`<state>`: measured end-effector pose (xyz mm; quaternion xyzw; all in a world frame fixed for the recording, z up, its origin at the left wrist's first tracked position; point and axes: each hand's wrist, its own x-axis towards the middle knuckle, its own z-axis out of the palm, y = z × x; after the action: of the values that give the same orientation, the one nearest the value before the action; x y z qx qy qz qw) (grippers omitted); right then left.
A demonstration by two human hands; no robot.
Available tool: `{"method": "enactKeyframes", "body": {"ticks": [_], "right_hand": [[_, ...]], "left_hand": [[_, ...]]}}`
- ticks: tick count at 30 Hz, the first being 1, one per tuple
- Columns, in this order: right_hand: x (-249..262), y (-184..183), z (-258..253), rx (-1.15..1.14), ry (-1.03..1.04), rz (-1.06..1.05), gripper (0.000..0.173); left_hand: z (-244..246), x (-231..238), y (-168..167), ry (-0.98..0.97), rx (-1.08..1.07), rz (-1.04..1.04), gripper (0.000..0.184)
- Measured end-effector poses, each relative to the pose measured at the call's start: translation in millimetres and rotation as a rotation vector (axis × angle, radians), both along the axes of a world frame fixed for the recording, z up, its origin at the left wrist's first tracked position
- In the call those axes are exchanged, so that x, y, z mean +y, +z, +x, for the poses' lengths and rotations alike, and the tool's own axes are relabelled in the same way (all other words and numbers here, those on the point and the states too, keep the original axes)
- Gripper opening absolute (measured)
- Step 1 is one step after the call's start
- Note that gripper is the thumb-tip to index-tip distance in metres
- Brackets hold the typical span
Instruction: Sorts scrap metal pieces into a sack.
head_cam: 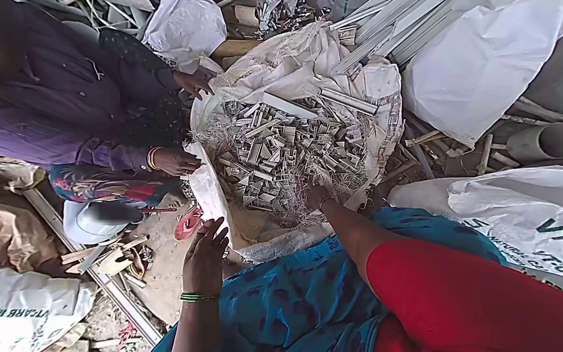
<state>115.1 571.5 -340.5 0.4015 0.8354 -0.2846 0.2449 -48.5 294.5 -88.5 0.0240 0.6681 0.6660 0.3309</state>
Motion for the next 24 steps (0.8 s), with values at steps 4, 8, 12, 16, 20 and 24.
{"method": "enactKeyframes", "body": {"ticks": [4, 8, 12, 16, 20, 24], "right_hand": [[5.6, -0.4, -4.5, -0.039, -0.052, -0.034, 0.051], [7.8, -3.5, -5.8, -0.069, -0.246, -0.016, 0.067], [15.2, -1.9, -6.2, -0.048, -0.039, 0.121, 0.048], [36.9, 6.9, -4.5, 0.149, -0.326, 0.183, 0.041], [64.9, 12.4, -3.3, 0.359, -0.746, 0.179, 0.054], [74.9, 12.7, -9.8, 0.57, -0.952, -0.269, 0.06]], "left_hand": [[-1.1, -3.7, 0.6, -0.011, 0.0, 0.006, 0.036], [-2.4, -7.0, 1.0, 0.005, -0.002, 0.003, 0.036], [-4.0, -12.5, 2.5, 0.01, -0.01, 0.018, 0.036], [-4.8, -15.4, 4.2, 0.032, -0.021, 0.029, 0.035], [-6.1, -17.4, 6.6, 0.042, -0.021, 0.022, 0.036], [-7.4, -18.6, 6.2, 0.032, -0.009, 0.025, 0.036]]}}
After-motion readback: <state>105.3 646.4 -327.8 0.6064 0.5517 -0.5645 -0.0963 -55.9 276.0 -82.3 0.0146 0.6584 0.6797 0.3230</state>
